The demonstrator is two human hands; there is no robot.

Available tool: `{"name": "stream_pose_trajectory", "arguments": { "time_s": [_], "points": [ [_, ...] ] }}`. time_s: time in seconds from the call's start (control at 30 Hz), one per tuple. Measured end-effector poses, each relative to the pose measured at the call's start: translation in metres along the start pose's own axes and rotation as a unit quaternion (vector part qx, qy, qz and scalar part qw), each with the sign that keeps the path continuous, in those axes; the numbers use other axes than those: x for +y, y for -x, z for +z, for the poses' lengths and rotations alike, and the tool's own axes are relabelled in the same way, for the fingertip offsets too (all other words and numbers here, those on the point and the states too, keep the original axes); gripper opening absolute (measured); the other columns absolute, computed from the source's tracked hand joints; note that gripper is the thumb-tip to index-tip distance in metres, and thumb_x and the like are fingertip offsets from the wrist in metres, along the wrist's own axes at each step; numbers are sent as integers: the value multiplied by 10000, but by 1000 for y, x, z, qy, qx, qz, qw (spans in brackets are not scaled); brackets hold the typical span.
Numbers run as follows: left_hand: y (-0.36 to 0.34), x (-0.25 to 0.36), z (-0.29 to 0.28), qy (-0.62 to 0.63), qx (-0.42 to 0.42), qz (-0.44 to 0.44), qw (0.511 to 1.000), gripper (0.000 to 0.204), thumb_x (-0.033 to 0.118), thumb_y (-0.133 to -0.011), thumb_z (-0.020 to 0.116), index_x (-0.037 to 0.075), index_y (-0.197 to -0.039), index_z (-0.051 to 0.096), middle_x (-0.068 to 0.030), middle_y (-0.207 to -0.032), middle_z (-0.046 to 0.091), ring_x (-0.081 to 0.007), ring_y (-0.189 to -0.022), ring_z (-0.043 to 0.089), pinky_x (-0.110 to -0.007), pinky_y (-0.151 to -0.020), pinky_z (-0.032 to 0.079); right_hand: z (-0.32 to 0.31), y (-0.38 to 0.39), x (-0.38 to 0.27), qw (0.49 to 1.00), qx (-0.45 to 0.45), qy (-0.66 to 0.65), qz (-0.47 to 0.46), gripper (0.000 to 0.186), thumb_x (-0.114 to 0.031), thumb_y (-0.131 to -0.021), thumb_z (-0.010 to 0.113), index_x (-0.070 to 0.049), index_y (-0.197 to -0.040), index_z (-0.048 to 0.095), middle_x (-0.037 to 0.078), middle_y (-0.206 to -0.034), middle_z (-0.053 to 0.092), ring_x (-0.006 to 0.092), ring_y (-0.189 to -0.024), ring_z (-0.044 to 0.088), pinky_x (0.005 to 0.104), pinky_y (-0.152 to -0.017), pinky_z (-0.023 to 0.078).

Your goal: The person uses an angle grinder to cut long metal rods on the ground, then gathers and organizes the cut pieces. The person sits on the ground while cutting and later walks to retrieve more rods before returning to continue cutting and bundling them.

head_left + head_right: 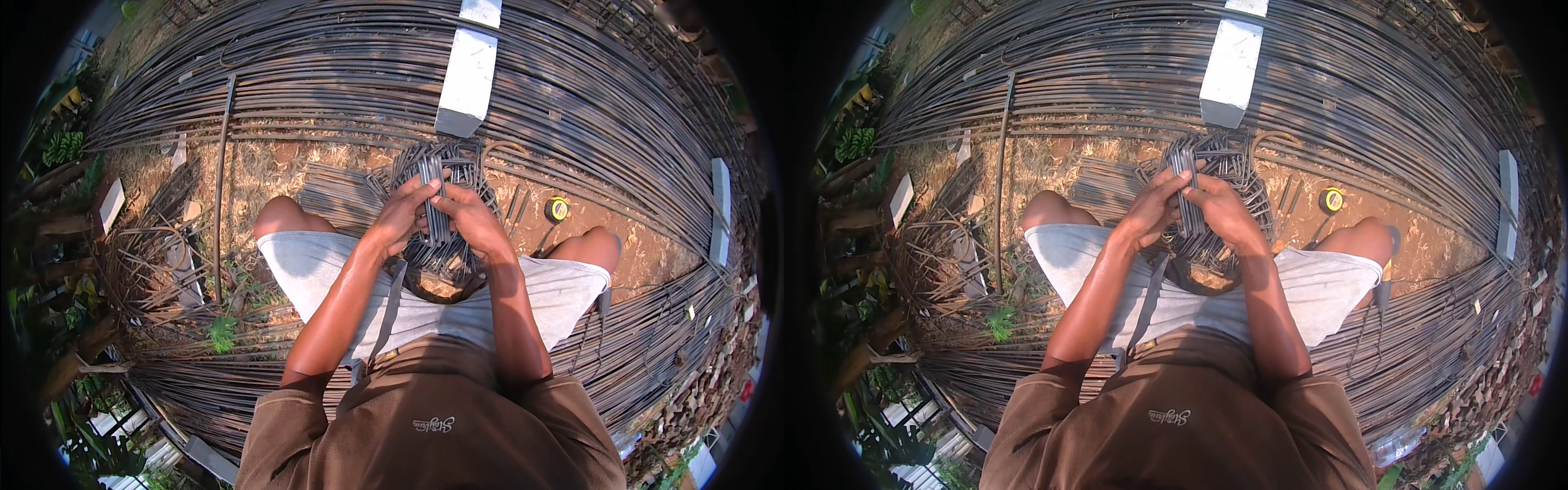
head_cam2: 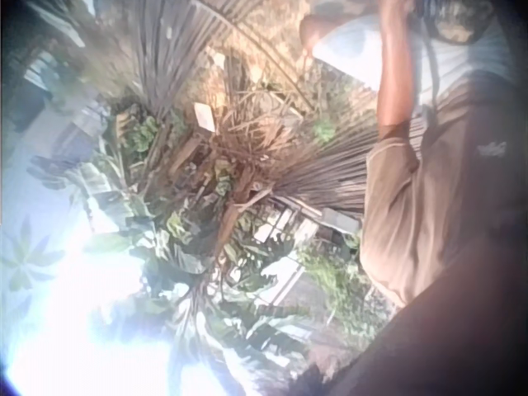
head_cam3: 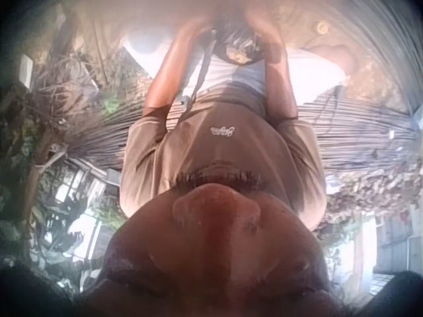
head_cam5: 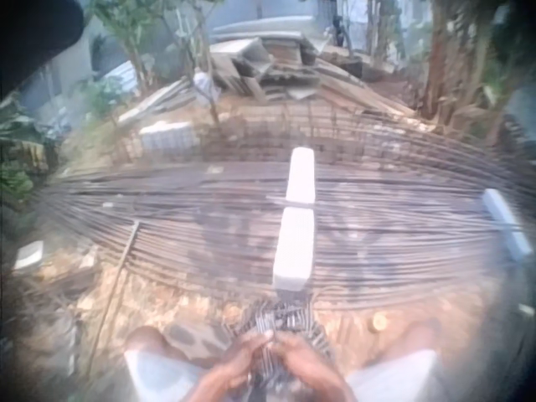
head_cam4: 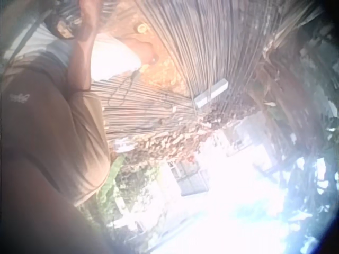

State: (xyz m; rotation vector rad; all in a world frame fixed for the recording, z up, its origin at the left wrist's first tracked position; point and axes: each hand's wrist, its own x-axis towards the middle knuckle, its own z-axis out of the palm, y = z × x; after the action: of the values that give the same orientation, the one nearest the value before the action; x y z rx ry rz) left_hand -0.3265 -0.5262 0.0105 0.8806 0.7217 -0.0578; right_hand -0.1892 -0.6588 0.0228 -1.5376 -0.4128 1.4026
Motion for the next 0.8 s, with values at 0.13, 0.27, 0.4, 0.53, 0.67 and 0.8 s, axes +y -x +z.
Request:
{"name": "stream_pose_trajectory", "arguments": {
  "time_s": [0.13, 0.27, 0.4, 0.53, 0.67, 0.8],
  "points": [
    [-6, -15, 1, 85, -18, -7, 996, 561, 379, -1222, 554, 55, -1678, 516, -107, -1487, 675, -192, -1304, 680, -440, -1038, 643, -7, 0, 19, 999, 25, -16, 37, 303, -248, -1109, 721, -56, -1335, 788, 15, -1136, 794, 97, -965, 698, 294, -806, 532],
    [-3, -16, -7, 91, -33, -11, 995, 584, 396, -1232, 509, 43, -1696, 486, -114, -1465, 697, -215, -1275, 698, -502, -1081, 635, -11, 1, 21, 996, 23, -85, -15, 273, -158, -1058, 773, -6, -1283, 804, 38, -1017, 804, 139, -829, 715, 311, -743, 583],
    [3, -4, -1, 101, -32, 9, 994, 605, 402, -1232, 497, 16, -1697, 469, -125, -1499, 674, -249, -1283, 690, -545, -1104, 635, -12, 5, 10, 996, 28, -78, -38, 304, -65, -1005, 815, 22, -1296, 799, 71, -1044, 810, 133, -828, 718, 302, -722, 588],
    [0, -1, -2, 99, -36, 2, 994, 617, 396, -1234, 492, -3, -1702, 442, -152, -1514, 661, -261, -1311, 688, -593, -1103, 638, -13, -1, 12, 997, 29, -45, -60, 287, -54, -995, 815, 40, -1266, 803, 83, -1032, 824, 128, -808, 723, 306, -704, 590],
    [4, 3, 0, 111, -12, -1, 994, 602, 382, -1235, 483, -3, -1695, 437, -179, -1502, 658, -278, -1316, 690, -622, -1097, 645, -14, -2, 13, 997, 35, -60, -42, 268, -58, -998, 809, 41, -1246, 806, 90, -1030, 842, 131, -799, 738, 309, -687, 590],
    [6, 5, -4, 110, -14, 10, 994, 546, 330, -1231, 494, -8, -1660, 474, -186, -1480, 661, -301, -1333, 684, -612, -1069, 668, -16, -2, 10, 991, 47, -121, -23, 244, -63, -1003, 812, 27, -1230, 800, 89, -1049, 843, 124, -836, 758, 281, -715, 597]
  ]
}}
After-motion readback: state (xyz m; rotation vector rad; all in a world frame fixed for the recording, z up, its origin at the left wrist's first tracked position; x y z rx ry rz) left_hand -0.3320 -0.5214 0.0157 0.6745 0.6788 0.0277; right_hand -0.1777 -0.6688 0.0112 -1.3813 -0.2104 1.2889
